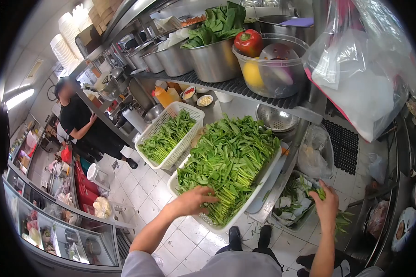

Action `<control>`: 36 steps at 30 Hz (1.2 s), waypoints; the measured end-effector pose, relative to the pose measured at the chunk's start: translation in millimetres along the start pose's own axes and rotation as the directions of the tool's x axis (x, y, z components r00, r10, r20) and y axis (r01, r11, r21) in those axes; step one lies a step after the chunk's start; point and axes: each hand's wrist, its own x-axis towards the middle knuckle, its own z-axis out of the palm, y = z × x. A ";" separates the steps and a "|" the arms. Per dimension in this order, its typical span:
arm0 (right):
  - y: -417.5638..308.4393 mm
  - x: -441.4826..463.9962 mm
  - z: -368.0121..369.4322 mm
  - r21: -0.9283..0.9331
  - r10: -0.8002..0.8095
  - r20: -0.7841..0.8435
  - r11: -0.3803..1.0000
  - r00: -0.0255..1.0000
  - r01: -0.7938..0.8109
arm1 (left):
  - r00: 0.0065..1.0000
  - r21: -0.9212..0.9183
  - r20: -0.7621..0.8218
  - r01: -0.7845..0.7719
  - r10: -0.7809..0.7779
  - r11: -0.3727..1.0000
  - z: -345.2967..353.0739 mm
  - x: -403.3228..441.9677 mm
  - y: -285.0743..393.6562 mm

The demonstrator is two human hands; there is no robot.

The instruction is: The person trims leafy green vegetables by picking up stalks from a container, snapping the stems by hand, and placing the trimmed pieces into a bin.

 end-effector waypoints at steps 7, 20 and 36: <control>7.7 -12.1 3.3 0.299 0.089 -0.012 0.951 0.996 -0.082 | 0.993 -0.055 -0.122 -0.002 -0.005 0.998 21.2 -3.0 -17.7; -32.5 -29.2 21.4 0.400 0.003 0.136 0.915 0.991 -0.058 | 0.998 0.069 0.057 -0.042 0.038 0.997 27.6 -5.8 -4.4; -42.7 -34.7 18.3 0.451 -0.047 0.150 0.892 0.988 -0.026 | 0.999 -0.186 -0.031 -0.048 0.043 0.981 17.9 1.5 -12.2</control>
